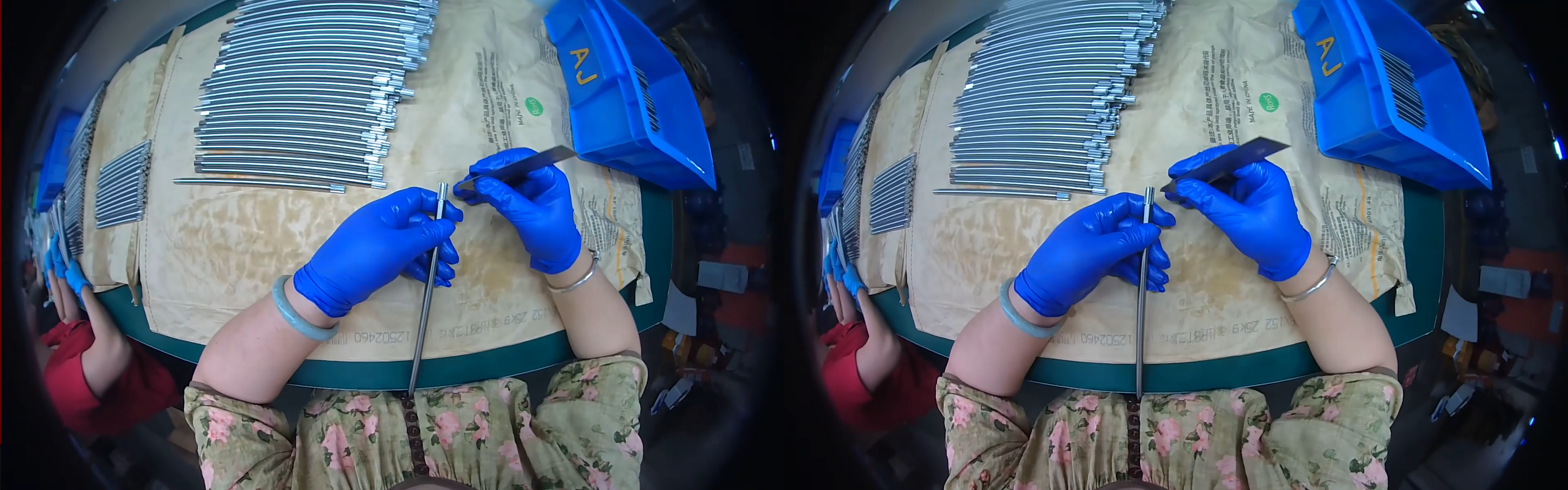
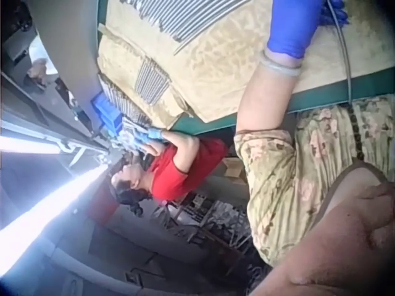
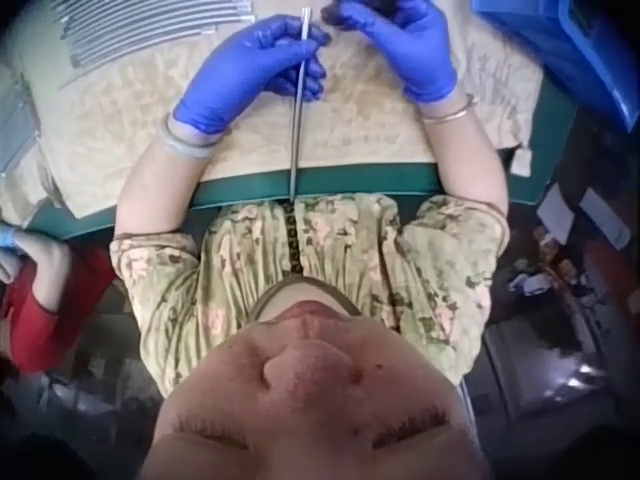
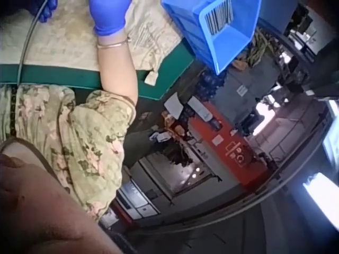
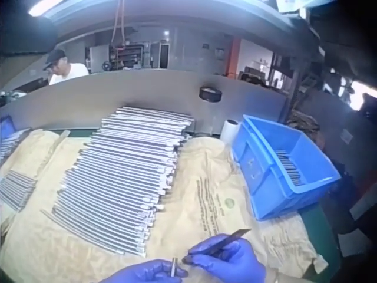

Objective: The recorder is sorting and inspecting metal rods at a manual workstation in a factory environment.

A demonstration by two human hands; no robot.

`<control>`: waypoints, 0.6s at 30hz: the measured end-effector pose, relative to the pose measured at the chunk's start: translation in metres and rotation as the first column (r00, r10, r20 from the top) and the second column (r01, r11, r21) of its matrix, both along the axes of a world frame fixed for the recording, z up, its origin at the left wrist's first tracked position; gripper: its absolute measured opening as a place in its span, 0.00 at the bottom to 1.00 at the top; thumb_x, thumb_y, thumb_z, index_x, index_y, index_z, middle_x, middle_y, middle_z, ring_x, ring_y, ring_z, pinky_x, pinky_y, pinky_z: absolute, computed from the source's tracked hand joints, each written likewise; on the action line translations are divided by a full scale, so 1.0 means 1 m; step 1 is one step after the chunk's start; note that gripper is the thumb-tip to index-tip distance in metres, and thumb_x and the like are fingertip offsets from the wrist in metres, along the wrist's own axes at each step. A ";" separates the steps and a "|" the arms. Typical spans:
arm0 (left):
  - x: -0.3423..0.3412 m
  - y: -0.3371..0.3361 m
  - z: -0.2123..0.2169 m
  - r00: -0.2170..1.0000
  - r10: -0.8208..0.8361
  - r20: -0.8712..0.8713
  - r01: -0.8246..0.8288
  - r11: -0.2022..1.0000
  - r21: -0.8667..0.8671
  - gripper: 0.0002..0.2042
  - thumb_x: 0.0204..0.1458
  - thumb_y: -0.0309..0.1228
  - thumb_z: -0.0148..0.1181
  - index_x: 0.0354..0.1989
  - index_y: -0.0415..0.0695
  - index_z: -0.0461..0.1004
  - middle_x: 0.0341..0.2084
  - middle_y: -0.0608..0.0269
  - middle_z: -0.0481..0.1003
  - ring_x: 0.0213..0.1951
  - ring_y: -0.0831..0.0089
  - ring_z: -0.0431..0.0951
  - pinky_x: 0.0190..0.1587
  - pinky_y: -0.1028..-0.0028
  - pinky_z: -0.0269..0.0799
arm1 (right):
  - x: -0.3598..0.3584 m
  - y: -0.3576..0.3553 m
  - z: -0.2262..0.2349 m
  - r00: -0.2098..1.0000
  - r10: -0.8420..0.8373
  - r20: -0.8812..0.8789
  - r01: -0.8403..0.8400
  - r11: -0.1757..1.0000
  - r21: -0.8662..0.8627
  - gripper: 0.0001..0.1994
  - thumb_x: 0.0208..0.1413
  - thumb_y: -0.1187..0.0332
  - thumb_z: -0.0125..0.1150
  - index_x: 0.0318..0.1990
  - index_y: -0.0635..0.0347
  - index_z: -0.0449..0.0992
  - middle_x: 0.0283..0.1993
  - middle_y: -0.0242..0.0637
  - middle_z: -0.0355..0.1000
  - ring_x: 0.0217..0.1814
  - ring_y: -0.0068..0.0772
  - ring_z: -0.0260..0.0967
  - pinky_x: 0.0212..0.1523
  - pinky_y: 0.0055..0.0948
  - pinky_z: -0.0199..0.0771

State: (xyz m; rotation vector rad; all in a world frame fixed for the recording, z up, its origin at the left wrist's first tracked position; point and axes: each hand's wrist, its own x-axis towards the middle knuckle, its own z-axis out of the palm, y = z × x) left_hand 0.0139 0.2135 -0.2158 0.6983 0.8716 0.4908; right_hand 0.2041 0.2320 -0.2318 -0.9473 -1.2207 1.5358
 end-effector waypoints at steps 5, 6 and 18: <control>0.000 0.013 -0.014 1.000 -0.007 -0.016 0.006 1.000 -0.016 0.12 0.51 0.27 0.48 0.43 0.37 0.65 0.25 0.56 0.72 0.29 0.66 0.76 0.33 0.72 0.73 | 0.001 0.011 -0.017 0.997 0.047 0.065 -0.054 0.993 0.103 0.09 0.46 0.82 0.54 0.37 0.67 0.69 0.35 0.41 0.70 0.39 0.32 0.70 0.41 0.28 0.72; 0.000 0.015 -0.016 1.000 -0.008 -0.018 0.008 1.000 -0.018 0.12 0.51 0.27 0.48 0.43 0.37 0.65 0.25 0.56 0.72 0.29 0.66 0.76 0.33 0.73 0.73 | 0.001 0.013 -0.018 0.994 0.057 0.096 -0.069 0.990 0.120 0.09 0.45 0.82 0.54 0.37 0.66 0.69 0.36 0.41 0.70 0.39 0.32 0.70 0.41 0.28 0.71; 0.005 0.015 -0.010 1.000 -0.009 -0.022 0.008 0.999 -0.035 0.11 0.52 0.26 0.46 0.43 0.37 0.65 0.26 0.55 0.72 0.30 0.66 0.76 0.34 0.73 0.73 | 0.005 0.013 -0.014 0.988 0.125 0.088 -0.133 0.987 0.087 0.09 0.45 0.82 0.56 0.37 0.66 0.71 0.36 0.40 0.71 0.38 0.28 0.69 0.40 0.24 0.71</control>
